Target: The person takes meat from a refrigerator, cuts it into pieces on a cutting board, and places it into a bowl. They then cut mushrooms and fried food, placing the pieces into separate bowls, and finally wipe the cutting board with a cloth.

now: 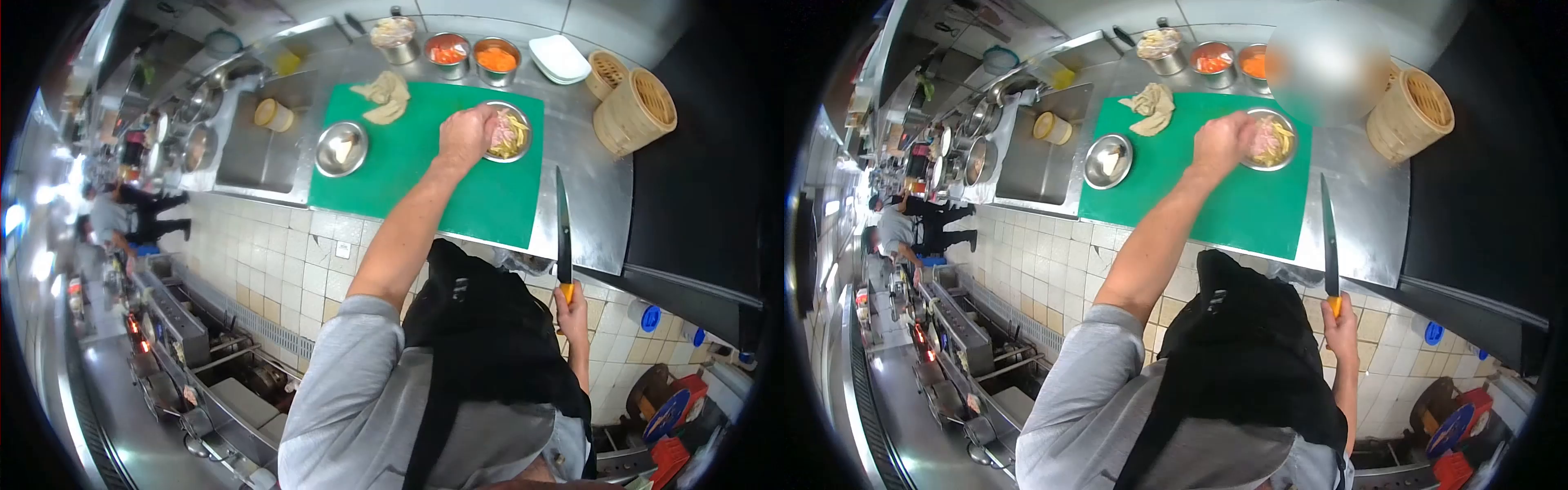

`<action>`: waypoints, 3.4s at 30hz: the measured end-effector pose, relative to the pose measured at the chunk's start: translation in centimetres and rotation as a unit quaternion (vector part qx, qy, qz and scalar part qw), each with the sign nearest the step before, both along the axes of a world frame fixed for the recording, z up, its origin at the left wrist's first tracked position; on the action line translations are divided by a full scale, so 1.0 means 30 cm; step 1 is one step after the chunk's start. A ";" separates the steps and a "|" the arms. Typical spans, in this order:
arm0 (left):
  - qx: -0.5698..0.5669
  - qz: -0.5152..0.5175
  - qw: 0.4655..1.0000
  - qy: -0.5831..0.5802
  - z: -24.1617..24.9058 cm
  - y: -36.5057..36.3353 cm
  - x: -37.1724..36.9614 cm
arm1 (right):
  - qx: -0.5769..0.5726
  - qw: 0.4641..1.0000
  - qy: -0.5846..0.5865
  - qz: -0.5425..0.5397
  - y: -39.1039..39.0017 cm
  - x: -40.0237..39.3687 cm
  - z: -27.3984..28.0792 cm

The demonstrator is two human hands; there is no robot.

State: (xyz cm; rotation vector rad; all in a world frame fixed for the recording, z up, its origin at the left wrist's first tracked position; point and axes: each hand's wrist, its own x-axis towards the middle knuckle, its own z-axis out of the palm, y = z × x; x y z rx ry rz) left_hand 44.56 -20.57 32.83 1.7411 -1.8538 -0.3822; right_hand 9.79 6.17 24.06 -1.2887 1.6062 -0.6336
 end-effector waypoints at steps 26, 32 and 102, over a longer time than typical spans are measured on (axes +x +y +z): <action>0.265 0.100 0.955 -0.086 -0.172 0.156 1.095 | 0.088 0.987 0.078 0.112 -0.184 0.885 0.214; 0.226 0.098 0.969 0.003 -0.216 0.191 1.171 | 0.057 0.994 -0.007 0.092 -0.132 0.837 0.068; 0.009 -0.039 0.964 0.262 -0.383 0.245 0.543 | -0.036 0.952 0.211 0.220 -0.172 0.816 0.218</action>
